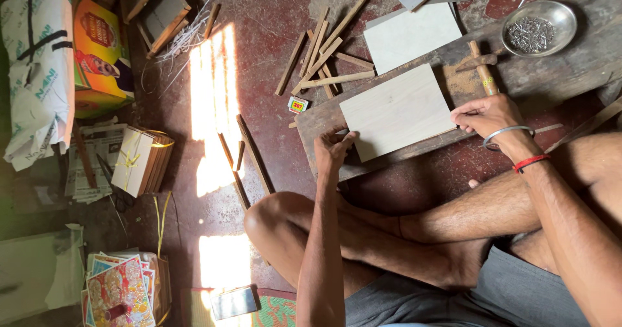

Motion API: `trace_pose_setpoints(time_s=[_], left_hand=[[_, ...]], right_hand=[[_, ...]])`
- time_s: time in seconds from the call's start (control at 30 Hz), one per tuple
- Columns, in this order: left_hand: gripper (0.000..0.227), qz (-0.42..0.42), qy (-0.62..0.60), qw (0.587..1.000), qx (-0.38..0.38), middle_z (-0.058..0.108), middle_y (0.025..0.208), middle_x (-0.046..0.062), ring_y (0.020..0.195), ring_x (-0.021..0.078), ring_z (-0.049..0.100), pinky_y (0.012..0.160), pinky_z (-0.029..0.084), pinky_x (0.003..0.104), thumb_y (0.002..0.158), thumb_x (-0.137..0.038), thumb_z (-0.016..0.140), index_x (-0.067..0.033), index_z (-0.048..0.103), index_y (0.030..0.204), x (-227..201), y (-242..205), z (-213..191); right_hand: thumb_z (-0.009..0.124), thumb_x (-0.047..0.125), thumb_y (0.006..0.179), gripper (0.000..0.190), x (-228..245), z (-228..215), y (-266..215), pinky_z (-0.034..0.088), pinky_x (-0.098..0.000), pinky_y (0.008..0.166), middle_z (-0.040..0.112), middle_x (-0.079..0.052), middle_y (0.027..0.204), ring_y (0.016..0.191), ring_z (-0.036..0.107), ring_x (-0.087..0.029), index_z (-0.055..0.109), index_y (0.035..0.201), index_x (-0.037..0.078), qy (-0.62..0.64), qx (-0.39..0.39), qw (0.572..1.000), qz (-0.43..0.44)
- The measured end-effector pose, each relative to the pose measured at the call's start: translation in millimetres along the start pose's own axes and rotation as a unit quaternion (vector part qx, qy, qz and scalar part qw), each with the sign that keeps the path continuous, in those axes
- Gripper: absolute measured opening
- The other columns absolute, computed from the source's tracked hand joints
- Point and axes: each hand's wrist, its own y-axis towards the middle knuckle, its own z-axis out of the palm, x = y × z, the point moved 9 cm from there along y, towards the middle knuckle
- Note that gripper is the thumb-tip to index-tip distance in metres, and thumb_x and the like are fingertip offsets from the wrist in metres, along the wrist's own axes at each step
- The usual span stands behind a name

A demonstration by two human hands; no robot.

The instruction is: The person sits cross-legged on the floor and hammers nails into a small rectangular wooden board using a hammer. They repeatedly pick up nails, position them on the board, and strike them with the hammer.

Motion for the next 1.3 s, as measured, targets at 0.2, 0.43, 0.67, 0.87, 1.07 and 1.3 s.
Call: trace_pose_setpoints(time_s=[0.2, 0.43, 0.67, 0.87, 1.07, 1.3], left_hand=[[0.038, 0.000, 0.007, 1.000, -0.002, 0.079, 0.081, 0.010, 0.062, 0.0111, 0.066, 0.050, 0.052, 0.027, 0.081, -0.024, 0.087, -0.0044, 0.080, 0.112, 2.4, -0.3, 0.1], [0.043, 0.002, 0.029, 1.000, 0.000, 0.080, 0.086, 0.010, 0.065, 0.0122, 0.070, 0.052, 0.057, 0.028, 0.080, -0.026, 0.086, -0.0044, 0.077, 0.116, 7.4, 4.0, 2.2], [0.043, -0.010, -0.019, 0.999, 0.032, 0.080, 0.087, 0.010, 0.067, 0.0125, 0.072, 0.056, 0.058, 0.027, 0.081, -0.021, 0.086, 0.0003, 0.076, 0.117, 9.8, 12.8, 2.1], [0.040, 0.002, -0.044, 0.999, 0.028, 0.078, 0.080, 0.009, 0.061, 0.0096, 0.066, 0.051, 0.051, 0.024, 0.082, -0.016, 0.085, 0.0023, 0.076, 0.116, 11.6, 15.0, 2.4], [0.040, 0.027, -0.036, 0.999, 0.011, 0.078, 0.078, 0.009, 0.058, 0.0073, 0.066, 0.048, 0.050, 0.023, 0.081, -0.020, 0.085, -0.0004, 0.077, 0.115, 6.1, 10.6, 3.9], [0.034, 0.126, 0.108, 0.949, -0.269, 0.075, 0.093, 0.011, 0.070, 0.0138, 0.067, 0.060, 0.053, 0.026, 0.092, -0.010, 0.078, -0.0073, 0.074, 0.126, -40.7, -69.6, -31.0]], right_hand=[[0.080, 0.007, 0.088, 0.015, 0.1, 0.5, -5.0, 0.046, -0.0228, 0.052, 0.074, -0.008, 0.078, 0.065, 0.063, -0.010, 0.081, 0.102, 0.002, -0.004, 0.003, 1.000, 0.017], [0.080, 0.007, 0.087, 0.014, 0.4, 0.2, -3.4, 0.054, -0.0232, 0.059, 0.077, -0.007, 0.082, 0.067, 0.068, -0.011, 0.081, 0.101, 0.004, -0.040, -0.006, 0.999, -0.015], [0.077, 0.004, 0.089, 0.014, -12.2, 5.7, 8.3, 0.053, -0.0228, 0.061, 0.075, -0.010, 0.084, 0.069, 0.067, -0.012, 0.078, 0.102, -0.002, 0.028, 0.015, 0.999, -0.030], [0.077, 0.002, 0.090, 0.017, -14.0, 4.3, 6.0, 0.051, -0.0208, 0.061, 0.073, -0.011, 0.085, 0.071, 0.066, -0.011, 0.076, 0.105, -0.006, 0.057, 0.015, 0.998, -0.028], [0.077, 0.002, 0.091, 0.015, -3.0, 1.2, -3.9, 0.049, -0.0209, 0.059, 0.074, -0.010, 0.087, 0.071, 0.065, -0.011, 0.077, 0.105, -0.004, 0.022, 0.004, 0.999, -0.035], [0.079, 0.000, 0.092, 0.014, 7.5, -2.1, -13.6, 0.055, -0.0222, 0.063, 0.075, -0.012, 0.090, 0.073, 0.068, -0.013, 0.077, 0.106, -0.002, -0.029, -0.020, 0.999, -0.040]])
